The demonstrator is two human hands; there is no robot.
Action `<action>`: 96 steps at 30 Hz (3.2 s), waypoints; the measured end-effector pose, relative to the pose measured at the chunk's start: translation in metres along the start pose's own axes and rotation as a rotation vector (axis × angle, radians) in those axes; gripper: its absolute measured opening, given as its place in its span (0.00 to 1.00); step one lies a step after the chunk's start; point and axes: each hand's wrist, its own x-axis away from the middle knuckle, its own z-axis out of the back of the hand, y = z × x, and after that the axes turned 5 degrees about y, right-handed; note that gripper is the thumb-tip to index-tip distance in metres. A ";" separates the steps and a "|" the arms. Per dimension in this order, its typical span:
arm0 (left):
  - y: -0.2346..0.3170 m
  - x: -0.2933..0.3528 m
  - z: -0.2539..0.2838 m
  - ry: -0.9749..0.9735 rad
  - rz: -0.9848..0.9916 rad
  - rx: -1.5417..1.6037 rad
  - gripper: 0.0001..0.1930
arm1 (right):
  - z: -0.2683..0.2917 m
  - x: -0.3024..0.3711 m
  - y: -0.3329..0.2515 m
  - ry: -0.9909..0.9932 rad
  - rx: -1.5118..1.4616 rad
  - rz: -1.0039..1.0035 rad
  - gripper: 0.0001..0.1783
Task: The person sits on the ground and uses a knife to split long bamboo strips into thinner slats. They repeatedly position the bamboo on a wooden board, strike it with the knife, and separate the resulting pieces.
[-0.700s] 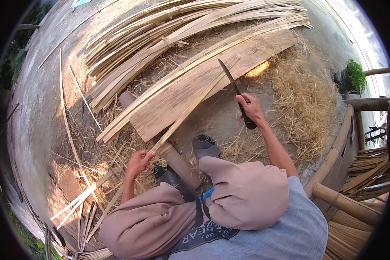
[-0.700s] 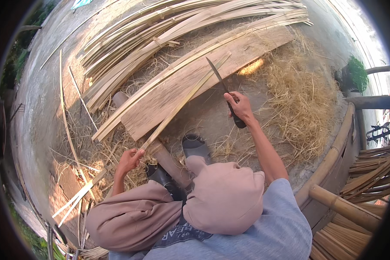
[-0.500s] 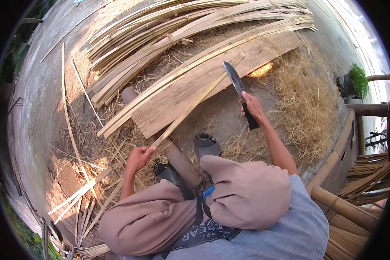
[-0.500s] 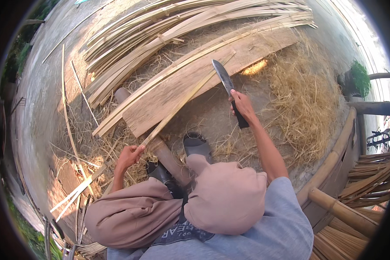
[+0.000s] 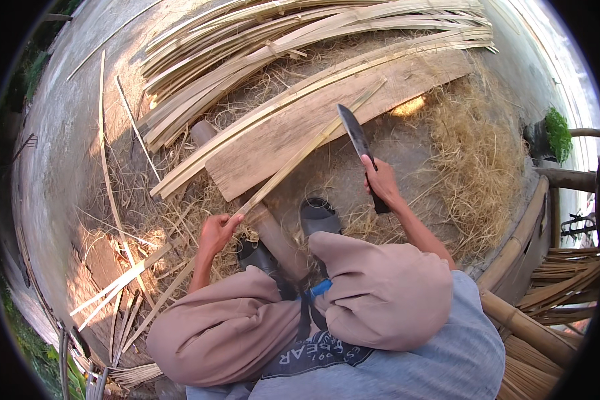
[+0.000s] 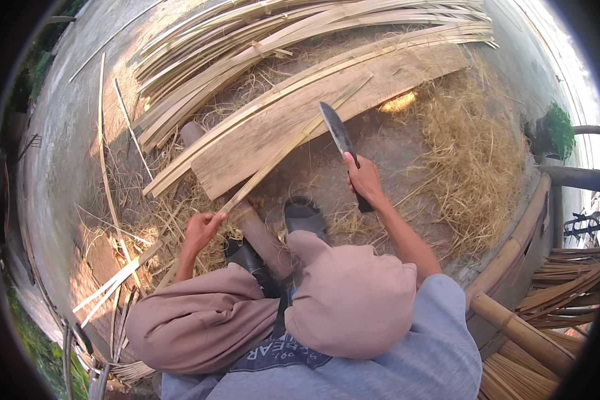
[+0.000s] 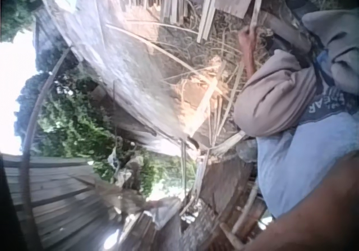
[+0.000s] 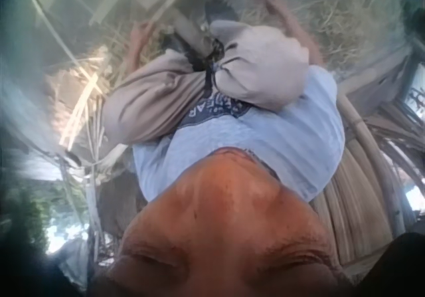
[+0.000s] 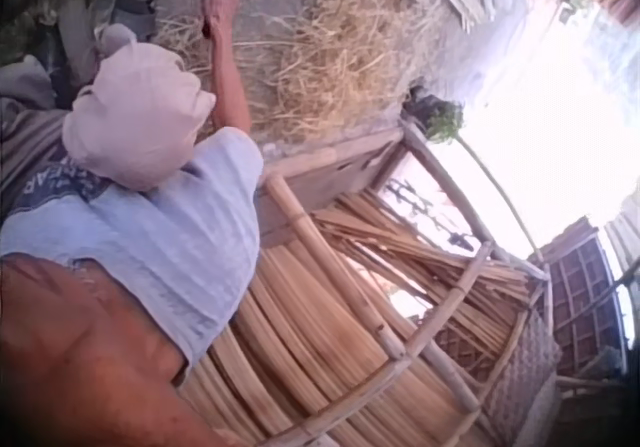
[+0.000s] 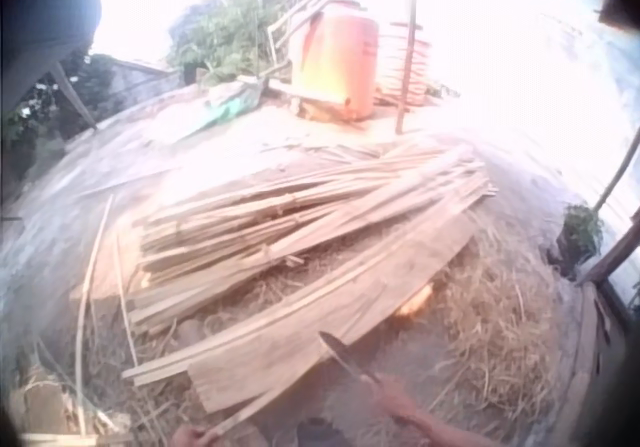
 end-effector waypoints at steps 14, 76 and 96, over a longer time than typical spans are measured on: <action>0.008 -0.014 -0.004 0.001 0.021 0.097 0.28 | -0.026 0.012 0.003 -0.145 0.087 0.082 0.30; -0.038 0.028 0.018 0.213 -0.063 0.005 0.26 | -0.079 0.045 0.001 -0.225 0.052 0.114 0.32; -0.027 0.030 0.009 0.284 -0.213 -0.117 0.25 | -0.054 0.013 -0.020 -0.041 -0.022 0.009 0.29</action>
